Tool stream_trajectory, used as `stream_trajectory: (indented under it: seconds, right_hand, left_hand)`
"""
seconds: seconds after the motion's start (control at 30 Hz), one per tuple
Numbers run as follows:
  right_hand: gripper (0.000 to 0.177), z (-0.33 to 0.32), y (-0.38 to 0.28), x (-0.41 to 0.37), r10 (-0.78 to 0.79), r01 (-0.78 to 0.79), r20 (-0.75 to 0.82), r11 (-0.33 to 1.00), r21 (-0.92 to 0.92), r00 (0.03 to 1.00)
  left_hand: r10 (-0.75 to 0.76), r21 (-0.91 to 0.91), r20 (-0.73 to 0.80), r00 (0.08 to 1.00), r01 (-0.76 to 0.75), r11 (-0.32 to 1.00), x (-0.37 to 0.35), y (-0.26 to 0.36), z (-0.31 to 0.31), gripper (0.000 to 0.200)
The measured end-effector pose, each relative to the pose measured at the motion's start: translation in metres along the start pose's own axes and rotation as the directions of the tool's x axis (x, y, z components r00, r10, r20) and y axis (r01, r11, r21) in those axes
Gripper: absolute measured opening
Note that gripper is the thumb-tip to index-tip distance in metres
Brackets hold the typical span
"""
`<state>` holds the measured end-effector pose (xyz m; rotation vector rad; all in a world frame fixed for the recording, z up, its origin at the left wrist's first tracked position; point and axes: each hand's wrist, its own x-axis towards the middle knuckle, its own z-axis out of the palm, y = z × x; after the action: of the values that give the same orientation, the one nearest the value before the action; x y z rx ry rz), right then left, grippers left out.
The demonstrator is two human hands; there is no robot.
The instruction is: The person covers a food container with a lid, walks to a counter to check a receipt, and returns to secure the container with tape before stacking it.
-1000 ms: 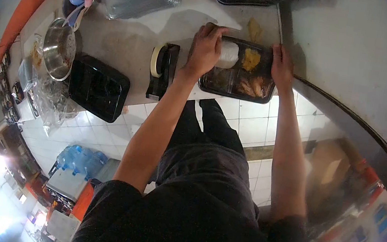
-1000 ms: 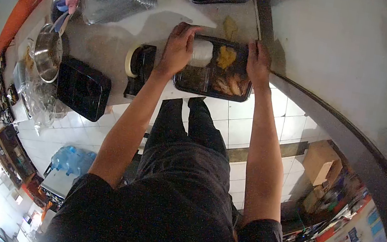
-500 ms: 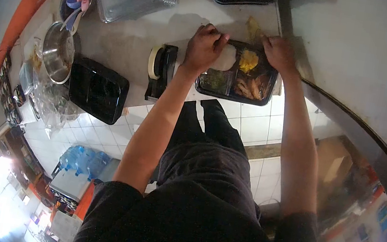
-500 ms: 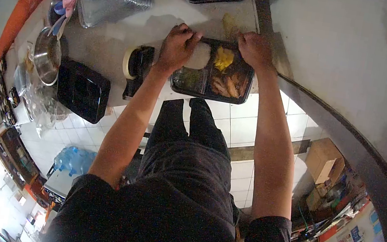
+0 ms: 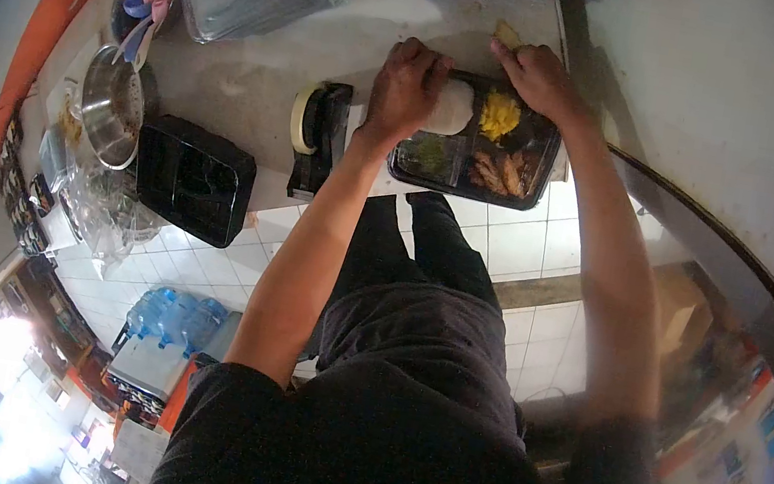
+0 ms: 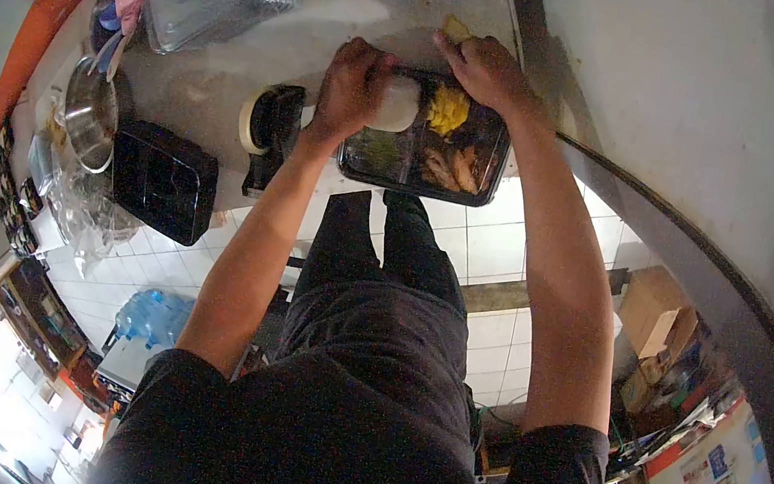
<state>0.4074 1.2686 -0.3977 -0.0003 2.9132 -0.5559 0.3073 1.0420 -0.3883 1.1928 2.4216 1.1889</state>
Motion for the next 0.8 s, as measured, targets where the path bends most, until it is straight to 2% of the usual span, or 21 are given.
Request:
stream_trajectory:
  seconds: [0.03,0.1,0.13,0.17,0.2,0.23,0.27,0.3,0.33,0.4,0.43,0.5,0.53,0.6,0.63,0.67,0.73,0.8]
  right_hand:
    - [0.049,0.0,0.001,-0.003,0.003,-0.003,0.0,1.0,-0.002,1.0]
    - [0.035,0.001,0.003,-0.009,-0.107,0.103,-0.07,0.993,-0.064,0.992]
    - [0.035,-0.009,-0.002,-0.014,-0.106,0.101,-0.069,0.993,-0.066,0.992]
    - [0.036,-0.021,-0.007,-0.023,0.147,-0.141,-0.026,0.975,0.175,0.989]
    - [0.044,-0.03,-0.012,-0.029,0.373,-0.37,0.071,0.845,0.386,0.925]
    - [0.044,-0.03,-0.007,-0.035,0.37,-0.366,0.068,0.848,0.382,0.927]
    - [0.053,-0.027,-0.003,-0.044,0.455,-0.427,0.052,0.781,0.455,0.889]
    - [0.063,-0.024,-0.003,-0.05,0.538,-0.477,0.044,0.704,0.526,0.842]
    - [0.063,-0.019,-0.004,-0.052,0.539,-0.48,0.046,0.703,0.525,0.841]
    - [0.064,-0.014,-0.012,-0.053,0.591,-0.449,-0.224,0.764,0.464,0.775]
    - [0.064,-0.016,-0.016,-0.051,0.597,-0.452,-0.226,0.76,0.467,0.77]
    - [0.067,-0.02,-0.021,-0.048,0.709,-0.575,-0.222,0.684,0.449,0.669]
    - [0.067,-0.017,-0.016,-0.046,0.713,-0.576,-0.223,0.679,0.455,0.665]
    - [0.078,-0.013,-0.007,-0.042,0.716,-0.603,-0.058,0.626,0.495,0.696]
    - [0.078,-0.012,-0.008,-0.041,0.721,-0.605,-0.058,0.62,0.5,0.69]
    - [0.078,-0.012,-0.008,-0.039,0.715,-0.573,-0.103,0.63,0.524,0.692]
    - [0.079,-0.008,-0.005,-0.04,0.711,-0.541,-0.15,0.638,0.548,0.687]
    - [0.079,-0.003,-0.003,-0.04,0.531,-0.37,-0.328,0.818,0.441,0.782]
  left_hand:
    - [-0.013,-0.02,0.003,1.0,0.013,1.0,0.0,0.0,0.0,0.017]
    - [-0.024,-0.041,0.004,1.0,0.024,0.999,-0.001,0.003,-0.003,0.018]
    - [-0.08,-0.057,0.023,0.997,0.081,0.995,-0.002,0.007,-0.005,0.021]
    - [-0.138,-0.073,0.045,0.989,0.141,0.987,-0.003,0.011,-0.008,0.025]
    - [-0.138,-0.075,0.043,0.99,0.14,0.987,-0.003,0.01,-0.008,0.025]
    - [-0.106,-0.04,-0.014,0.994,0.105,0.994,-0.002,0.008,-0.007,0.026]
    - [-0.075,-0.002,-0.063,0.995,0.075,0.997,-0.004,0.006,-0.006,0.028]
    - [-0.078,-0.004,-0.063,0.995,0.078,0.997,-0.005,0.008,-0.007,0.028]
    - [-0.109,-0.028,-0.09,0.99,0.106,0.994,-0.005,0.01,-0.008,0.027]
    - [-0.137,-0.053,-0.112,0.984,0.132,0.99,-0.005,0.009,-0.006,0.026]
    - [-0.157,-0.08,-0.106,0.982,0.149,0.986,-0.006,0.006,-0.005,0.029]
    - [-0.172,-0.101,-0.09,0.981,0.163,0.981,-0.006,0.006,-0.005,0.031]
    - [-0.17,-0.083,-0.081,0.982,0.163,0.983,-0.006,0.008,-0.008,0.032]
    - [-0.167,-0.061,-0.057,0.984,0.164,0.985,-0.008,0.01,-0.011,0.033]
    - [-0.147,0.044,-0.055,0.988,0.149,0.988,-0.008,0.01,-0.011,0.034]
    - [-0.125,0.148,-0.052,0.991,0.131,0.98,-0.007,0.011,-0.011,0.035]
    - [-0.113,0.127,-0.05,0.992,0.118,0.985,-0.006,0.009,-0.01,0.035]
    - [-0.106,0.103,-0.05,0.993,0.111,0.988,-0.006,0.009,-0.009,0.035]
